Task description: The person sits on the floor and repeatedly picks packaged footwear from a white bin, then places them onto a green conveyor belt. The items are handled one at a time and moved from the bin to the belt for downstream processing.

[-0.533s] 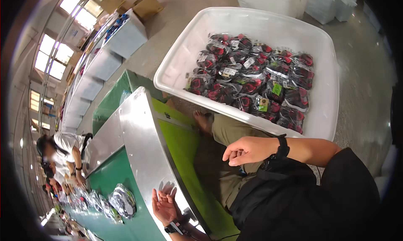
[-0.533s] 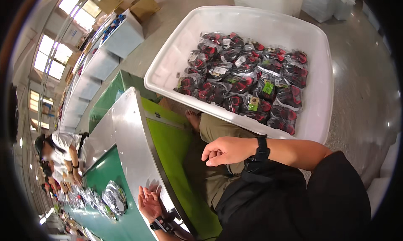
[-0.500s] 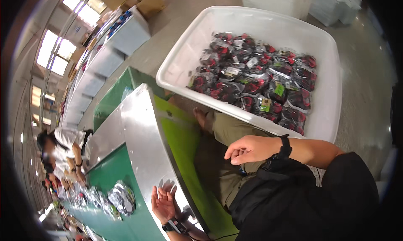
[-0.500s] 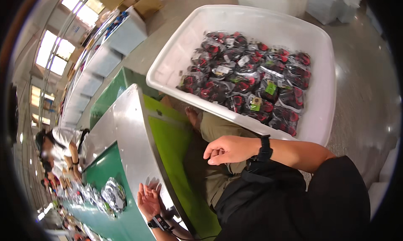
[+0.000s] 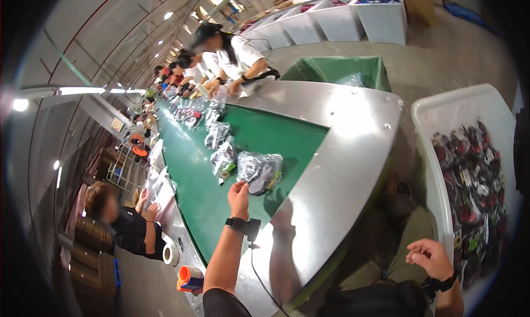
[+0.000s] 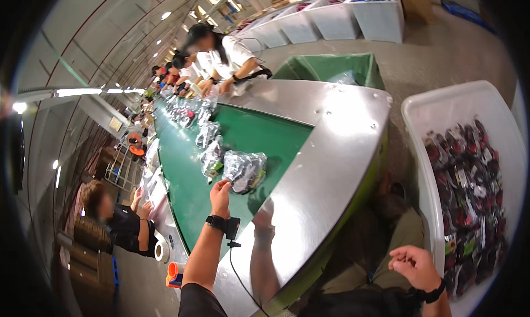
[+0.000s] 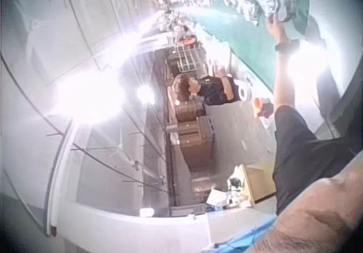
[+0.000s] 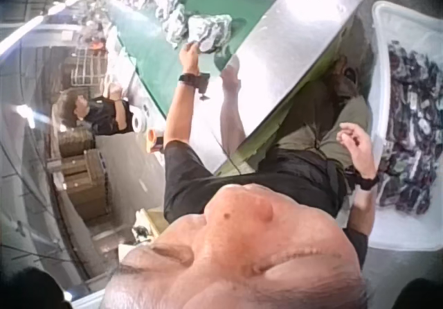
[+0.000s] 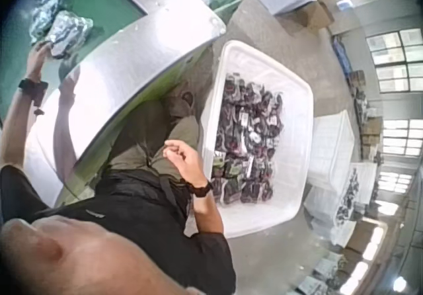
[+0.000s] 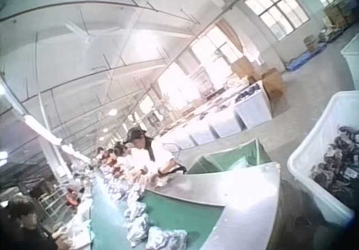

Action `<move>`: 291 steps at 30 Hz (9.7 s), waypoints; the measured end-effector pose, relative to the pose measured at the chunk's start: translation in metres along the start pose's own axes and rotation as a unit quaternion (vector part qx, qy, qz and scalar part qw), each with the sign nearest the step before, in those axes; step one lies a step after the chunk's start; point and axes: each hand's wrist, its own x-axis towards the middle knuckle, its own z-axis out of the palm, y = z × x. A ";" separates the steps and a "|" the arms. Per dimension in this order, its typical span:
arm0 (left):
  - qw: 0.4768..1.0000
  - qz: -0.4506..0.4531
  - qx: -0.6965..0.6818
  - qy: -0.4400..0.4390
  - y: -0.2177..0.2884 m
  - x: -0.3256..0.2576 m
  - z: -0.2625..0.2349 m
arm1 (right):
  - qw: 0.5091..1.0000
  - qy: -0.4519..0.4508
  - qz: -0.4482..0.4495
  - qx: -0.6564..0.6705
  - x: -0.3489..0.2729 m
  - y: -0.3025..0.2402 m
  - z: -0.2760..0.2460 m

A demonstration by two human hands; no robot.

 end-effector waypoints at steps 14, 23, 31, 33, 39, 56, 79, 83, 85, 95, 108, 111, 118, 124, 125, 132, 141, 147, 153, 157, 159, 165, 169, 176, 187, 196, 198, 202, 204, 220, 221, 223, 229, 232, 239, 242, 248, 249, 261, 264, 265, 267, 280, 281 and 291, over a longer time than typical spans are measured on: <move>0.979 -0.138 0.082 -0.124 -0.054 0.088 -0.011 | 0.996 -0.046 0.076 0.031 0.034 0.007 0.024; 0.987 0.122 0.078 -0.075 -0.020 -0.044 0.017 | 0.997 -0.061 0.032 -0.029 0.026 0.003 0.033; 0.972 -0.053 -0.120 -0.193 0.009 -0.139 0.010 | 0.990 -0.119 -0.030 -0.071 0.025 -0.012 0.047; 0.971 -0.094 -0.124 -0.180 0.017 -0.146 0.019 | 0.987 -0.135 -0.052 -0.070 0.028 -0.017 0.051; 0.946 -0.051 -0.152 -0.280 0.032 -0.174 0.072 | 0.986 -0.126 -0.093 -0.054 0.040 -0.025 0.051; 0.824 -0.226 -0.332 -0.400 0.089 -0.313 0.142 | 0.934 0.106 -0.260 -0.219 -0.019 -0.056 0.021; 0.728 -0.300 -0.297 -0.541 0.123 -0.382 0.178 | 0.844 0.197 -0.229 -0.443 -0.068 -0.089 -0.067; 0.775 -0.245 -0.240 -0.531 0.098 -0.354 0.157 | 0.802 0.303 -0.197 -0.474 -0.083 -0.084 -0.124; 0.786 -0.249 -0.233 -0.516 0.087 -0.337 0.142 | 0.780 0.319 -0.120 -0.526 -0.083 -0.072 -0.153; 0.892 -0.189 -0.122 -0.393 0.101 -0.308 0.092 | 0.746 0.241 0.025 -0.620 -0.023 -0.004 -0.241; 0.947 -0.072 -0.037 -0.312 0.087 -0.274 0.059 | 0.817 0.236 -0.051 -0.524 0.020 0.028 -0.225; 0.954 -0.004 0.027 -0.300 0.086 -0.251 0.065 | 0.815 0.233 -0.083 -0.524 -0.002 0.024 -0.231; 0.967 0.091 0.071 -0.229 0.056 -0.170 0.063 | 0.924 0.244 -0.082 -0.284 -0.036 0.030 -0.220; 0.925 0.248 0.281 -0.065 -0.002 -0.049 0.034 | 0.929 0.242 -0.046 -0.277 -0.049 0.030 -0.202; 0.922 0.241 0.301 -0.041 -0.012 -0.029 0.027 | 0.926 0.239 -0.049 -0.289 -0.049 0.026 -0.199; 0.914 0.142 0.370 0.082 -0.053 0.076 -0.016 | 0.914 0.248 -0.061 -0.315 -0.034 0.007 -0.161; 0.920 0.204 0.330 0.050 -0.065 0.056 -0.018 | 0.911 0.237 -0.074 -0.328 -0.019 0.002 -0.132; 0.942 0.077 0.326 0.033 -0.067 0.036 -0.018 | 0.914 0.205 -0.073 -0.341 -0.008 -0.010 -0.120; 0.912 0.111 0.376 0.117 -0.057 0.050 -0.015 | 0.917 0.184 -0.090 -0.343 -0.005 -0.023 -0.111; 0.940 0.118 0.302 0.102 -0.063 0.058 0.000 | 0.907 0.182 -0.111 -0.362 -0.011 -0.020 -0.107; 0.944 0.135 0.289 0.084 -0.068 0.061 0.004 | 0.907 0.175 -0.113 -0.366 -0.013 -0.018 -0.108; 0.953 0.157 0.258 0.036 -0.070 0.043 -0.003 | 0.909 0.170 -0.096 -0.367 -0.014 -0.019 -0.108; 0.952 0.173 0.249 0.042 -0.060 0.002 0.002 | 0.913 0.139 -0.094 -0.372 -0.008 -0.021 -0.104; 0.992 0.068 0.058 -0.084 -0.048 -0.069 -0.026 | 0.909 0.115 -0.118 -0.384 -0.001 -0.027 -0.097; 0.956 -0.174 -0.227 -0.057 -0.042 -0.142 -0.069 | 0.904 0.103 -0.140 -0.391 0.015 -0.050 -0.075; 0.953 -0.125 0.007 0.274 -0.090 -0.047 -0.096 | 0.898 0.119 -0.147 -0.398 0.008 -0.053 -0.076; 0.951 -0.162 -0.039 0.260 -0.096 -0.027 -0.106 | 0.903 0.129 -0.129 -0.389 0.004 -0.051 -0.078; 0.954 -0.199 -0.078 0.208 -0.099 -0.008 -0.115 | 0.910 0.144 -0.108 -0.374 -0.003 -0.049 -0.079; 0.966 -0.180 -0.086 0.167 -0.098 -0.009 -0.113 | 0.912 0.143 -0.103 -0.370 -0.004 -0.049 -0.080; 0.961 -0.116 -0.245 -0.054 -0.052 -0.070 -0.070 | 0.905 0.111 -0.137 -0.387 0.006 -0.057 -0.070; 0.974 -0.036 -0.219 -0.045 -0.042 -0.081 -0.066 | 0.907 0.113 -0.130 -0.384 0.006 -0.057 -0.069; 0.977 0.133 -0.164 -0.027 -0.025 -0.107 -0.055 | 0.905 0.109 -0.134 -0.388 0.006 -0.057 -0.069; 0.943 0.299 0.124 -0.074 -0.024 -0.174 -0.036 | 0.896 0.074 -0.144 -0.414 0.011 -0.059 -0.064; 0.992 0.092 0.020 -0.079 -0.023 -0.177 -0.044 | 0.903 0.063 -0.122 -0.406 0.013 -0.064 -0.063; 0.972 -0.146 -0.080 -0.167 0.008 -0.164 -0.040 | 0.903 0.049 -0.128 -0.406 0.016 -0.076 -0.056; 0.981 -0.124 -0.058 -0.136 0.008 -0.153 -0.009 | 0.898 0.032 -0.161 -0.409 0.020 -0.081 -0.044; 0.938 -0.177 -0.258 -0.152 0.022 -0.154 0.031 | 0.904 -0.018 -0.195 -0.381 0.030 -0.098 -0.010; 0.923 -0.199 -0.287 -0.160 0.028 -0.159 0.042 | 0.900 -0.036 -0.204 -0.384 0.032 -0.101 -0.004; 0.832 -0.218 -0.327 -0.393 0.107 -0.309 0.153 | 0.736 0.072 -0.406 -0.536 0.036 -0.075 0.076; 0.825 -0.250 -0.309 -0.402 0.113 -0.335 0.172 | 0.677 0.160 -0.401 -0.596 0.025 -0.065 0.073; 0.797 -0.250 -0.320 -0.447 0.115 -0.342 0.176 | 0.682 0.166 -0.391 -0.596 0.019 -0.063 0.067; 0.756 -0.283 -0.323 -0.494 0.119 -0.353 0.179 | 0.680 0.185 -0.393 -0.591 0.008 -0.060 0.052; 0.820 -0.200 -0.175 -0.507 0.090 -0.318 0.140 | 0.812 0.192 -0.113 -0.540 -0.054 -0.088 -0.168; 0.840 -0.184 -0.154 -0.486 0.088 -0.315 0.134 | 0.810 0.190 -0.112 -0.543 -0.047 -0.083 -0.185; 0.895 -0.155 -0.107 -0.405 0.095 -0.287 0.088 | 0.753 0.249 -0.107 -0.600 0.034 -0.023 -0.281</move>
